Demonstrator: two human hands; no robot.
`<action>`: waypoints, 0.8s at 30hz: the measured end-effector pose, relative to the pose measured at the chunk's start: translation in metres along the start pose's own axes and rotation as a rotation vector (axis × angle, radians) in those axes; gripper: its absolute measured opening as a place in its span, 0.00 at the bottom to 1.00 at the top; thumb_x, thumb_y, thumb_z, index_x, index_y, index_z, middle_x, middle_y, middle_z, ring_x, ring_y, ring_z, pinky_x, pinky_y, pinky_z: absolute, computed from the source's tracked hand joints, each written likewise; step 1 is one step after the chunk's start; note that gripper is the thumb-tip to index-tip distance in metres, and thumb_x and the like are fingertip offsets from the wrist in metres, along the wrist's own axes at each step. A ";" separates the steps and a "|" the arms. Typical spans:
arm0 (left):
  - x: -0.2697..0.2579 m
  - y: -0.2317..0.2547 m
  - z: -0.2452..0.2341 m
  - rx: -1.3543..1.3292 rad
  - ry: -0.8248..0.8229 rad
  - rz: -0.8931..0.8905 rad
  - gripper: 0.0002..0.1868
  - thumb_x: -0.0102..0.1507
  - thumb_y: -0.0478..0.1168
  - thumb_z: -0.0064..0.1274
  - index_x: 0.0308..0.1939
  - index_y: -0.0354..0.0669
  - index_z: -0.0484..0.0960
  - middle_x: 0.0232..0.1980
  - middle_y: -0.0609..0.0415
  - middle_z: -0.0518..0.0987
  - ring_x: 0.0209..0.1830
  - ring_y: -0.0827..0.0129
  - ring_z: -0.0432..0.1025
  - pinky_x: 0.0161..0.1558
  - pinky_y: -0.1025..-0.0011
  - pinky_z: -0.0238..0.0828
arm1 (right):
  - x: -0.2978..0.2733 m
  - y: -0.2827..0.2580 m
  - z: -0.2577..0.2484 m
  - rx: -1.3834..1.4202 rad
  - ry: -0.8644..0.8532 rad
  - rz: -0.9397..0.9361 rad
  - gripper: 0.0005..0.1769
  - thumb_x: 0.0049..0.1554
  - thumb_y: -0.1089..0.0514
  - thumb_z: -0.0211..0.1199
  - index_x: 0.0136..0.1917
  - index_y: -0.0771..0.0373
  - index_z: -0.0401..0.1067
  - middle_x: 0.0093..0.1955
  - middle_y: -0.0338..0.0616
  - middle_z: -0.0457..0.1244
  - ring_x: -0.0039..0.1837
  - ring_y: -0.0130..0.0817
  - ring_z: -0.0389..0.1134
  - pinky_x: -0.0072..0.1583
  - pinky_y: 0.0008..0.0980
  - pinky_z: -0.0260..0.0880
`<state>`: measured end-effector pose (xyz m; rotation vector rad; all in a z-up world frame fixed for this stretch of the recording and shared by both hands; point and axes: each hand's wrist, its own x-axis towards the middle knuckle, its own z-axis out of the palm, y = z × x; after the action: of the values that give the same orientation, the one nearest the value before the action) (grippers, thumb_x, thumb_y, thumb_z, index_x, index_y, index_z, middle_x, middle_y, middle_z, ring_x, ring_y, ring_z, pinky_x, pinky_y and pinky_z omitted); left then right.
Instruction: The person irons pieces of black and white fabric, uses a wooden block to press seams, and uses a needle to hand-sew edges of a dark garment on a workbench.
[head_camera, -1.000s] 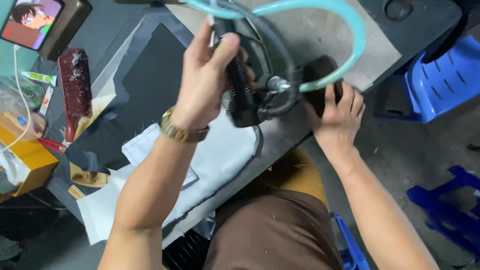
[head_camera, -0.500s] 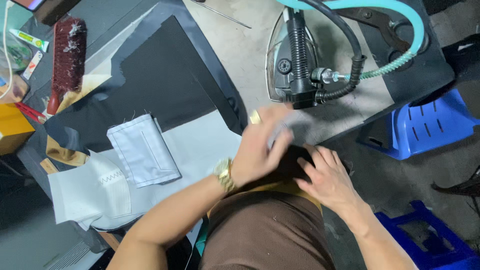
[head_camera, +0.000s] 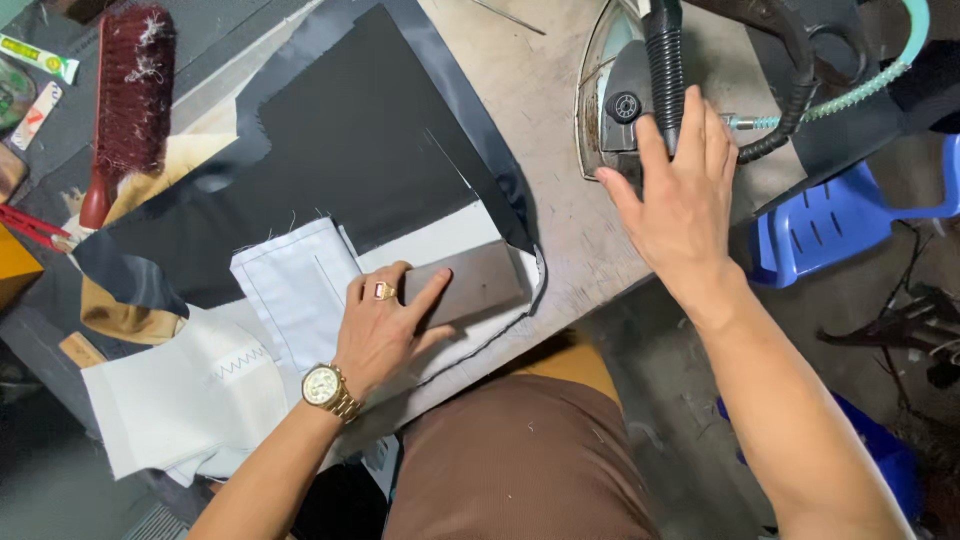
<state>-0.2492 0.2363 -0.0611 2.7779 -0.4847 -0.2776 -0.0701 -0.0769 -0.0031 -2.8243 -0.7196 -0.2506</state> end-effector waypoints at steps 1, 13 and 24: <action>0.001 -0.009 0.004 0.053 0.100 -0.015 0.39 0.61 0.68 0.57 0.71 0.62 0.68 0.58 0.38 0.71 0.50 0.49 0.68 0.52 0.53 0.65 | -0.002 0.002 0.011 -0.188 0.027 -0.016 0.23 0.64 0.52 0.76 0.66 0.64 0.73 0.76 0.70 0.52 0.70 0.64 0.58 0.69 0.60 0.63; 0.021 0.009 0.029 -0.029 0.327 -0.120 0.33 0.62 0.59 0.64 0.66 0.56 0.72 0.59 0.38 0.70 0.55 0.49 0.68 0.68 0.43 0.56 | 0.059 0.016 0.024 0.111 -0.043 0.341 0.32 0.68 0.57 0.64 0.76 0.74 0.55 0.71 0.70 0.59 0.68 0.67 0.57 0.66 0.58 0.59; 0.008 0.014 0.019 -0.012 0.274 -0.016 0.32 0.57 0.56 0.67 0.62 0.59 0.74 0.59 0.40 0.71 0.56 0.51 0.68 0.68 0.36 0.56 | 0.060 0.033 0.050 0.082 0.069 0.340 0.26 0.67 0.62 0.59 0.75 0.71 0.57 0.57 0.71 0.66 0.54 0.72 0.66 0.53 0.58 0.64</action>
<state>-0.2509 0.2159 -0.0753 2.7504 -0.3905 0.0970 0.0033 -0.0656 -0.0435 -2.7835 -0.2221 -0.2521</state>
